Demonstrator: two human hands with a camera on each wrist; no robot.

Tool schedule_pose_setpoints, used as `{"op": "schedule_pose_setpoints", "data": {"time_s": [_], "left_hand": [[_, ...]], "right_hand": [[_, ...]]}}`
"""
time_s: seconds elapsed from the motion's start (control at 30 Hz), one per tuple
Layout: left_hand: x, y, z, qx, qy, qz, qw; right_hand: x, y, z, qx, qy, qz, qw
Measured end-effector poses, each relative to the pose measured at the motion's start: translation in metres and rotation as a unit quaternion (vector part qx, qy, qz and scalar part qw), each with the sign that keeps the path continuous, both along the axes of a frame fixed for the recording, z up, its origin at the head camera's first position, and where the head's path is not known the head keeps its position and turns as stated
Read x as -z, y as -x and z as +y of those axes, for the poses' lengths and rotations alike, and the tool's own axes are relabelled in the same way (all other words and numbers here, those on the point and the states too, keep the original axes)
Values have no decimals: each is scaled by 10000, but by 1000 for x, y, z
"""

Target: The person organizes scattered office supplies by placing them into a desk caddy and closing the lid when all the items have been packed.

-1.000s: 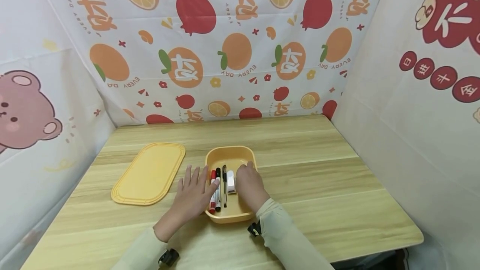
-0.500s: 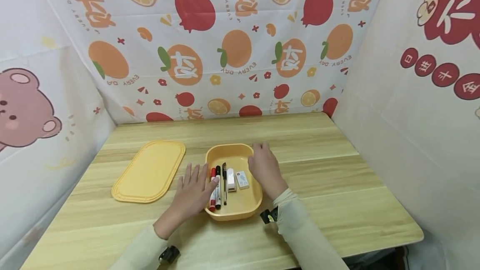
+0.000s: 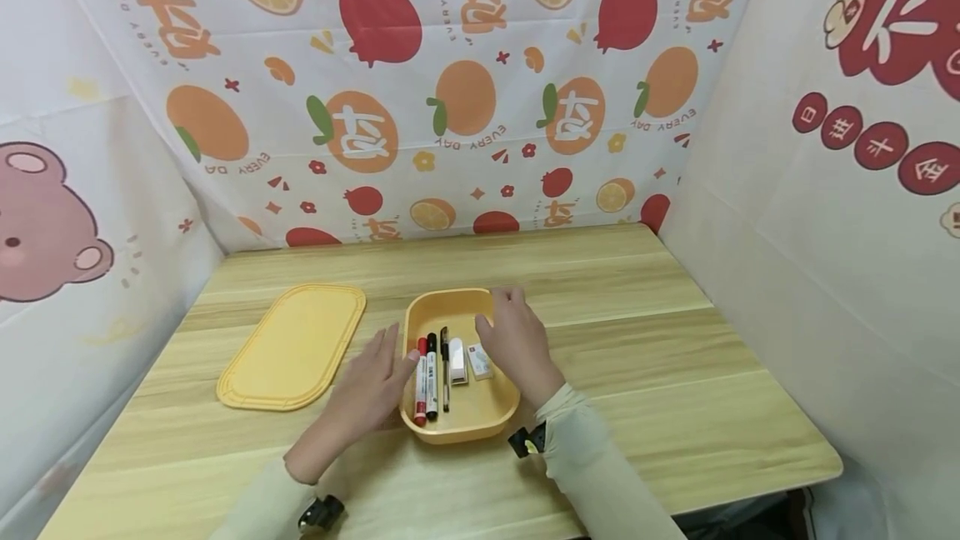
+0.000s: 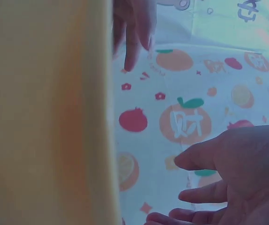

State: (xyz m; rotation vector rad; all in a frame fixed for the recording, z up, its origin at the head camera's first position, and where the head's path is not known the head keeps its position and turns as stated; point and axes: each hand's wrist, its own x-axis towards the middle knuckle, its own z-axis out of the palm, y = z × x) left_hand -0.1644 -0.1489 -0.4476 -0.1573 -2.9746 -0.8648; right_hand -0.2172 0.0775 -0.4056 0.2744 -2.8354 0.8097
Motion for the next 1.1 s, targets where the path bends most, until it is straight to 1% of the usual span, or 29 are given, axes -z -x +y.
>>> {"op": "schedule_pose_setpoints", "data": {"time_s": [0.13, 0.23, 0.3, 0.37, 0.43, 0.5, 0.57, 0.6, 0.7, 0.77, 0.87, 0.93, 0.97, 1.0, 1.03, 1.1], "left_hand": [[-7, 2, -25, -51, -65, 151, 9999], [-14, 5, -49, -184, -17, 256, 9995], [-19, 7, -67, -297, 107, 313, 9990], [-21, 11, -87, -386, 314, 344, 9982], [-20, 16, -107, -445, 546, 402, 9967], [-18, 22, -128, -535, 742, 425, 9949], [-15, 28, -148, -650, 921, 485, 9924], [-13, 30, -158, -725, 997, 540, 9909], [-9, 35, -184, -929, 1255, 763, 9848], [-6, 38, -197, -1045, 1447, 987, 9790], [0, 41, -210, -1130, 1798, 1384, 9673], [4, 43, -218, -1139, 2080, 1675, 9569], [5, 44, -221, -1119, 2210, 1786, 9522], [6, 45, -224, -1090, 2324, 1895, 9477], [8, 46, -226, -1053, 2415, 1982, 9441], [9, 47, -231, -989, 2534, 2022, 9408]], "right_hand": [[-4, -8, -18, 84, -122, -29, 9999], [-4, -14, -39, 186, -396, 65, 9990], [-6, -19, -55, 204, -626, 212, 9976], [-7, -22, -72, 186, -883, 517, 9946], [-11, -24, -91, 103, -1169, 773, 9901], [-15, -27, -112, -20, -1486, 912, 9847], [-19, -28, -135, -138, -1871, 907, 9781], [-21, -28, -147, -171, -2113, 812, 9739], [-24, -29, -184, -289, -2833, 615, 9566], [-23, -27, -205, -349, -3163, 688, 9455], [-15, -24, -231, -434, -3575, 1163, 9256], [-9, -20, -246, -498, -3759, 1447, 9139], [-6, -18, -253, -528, -3854, 1515, 9087], [-3, -16, -260, -547, -3968, 1565, 9028], [0, -14, -267, -557, -4082, 1527, 8983], [6, -10, -279, -543, -4281, 1352, 8919]]}}
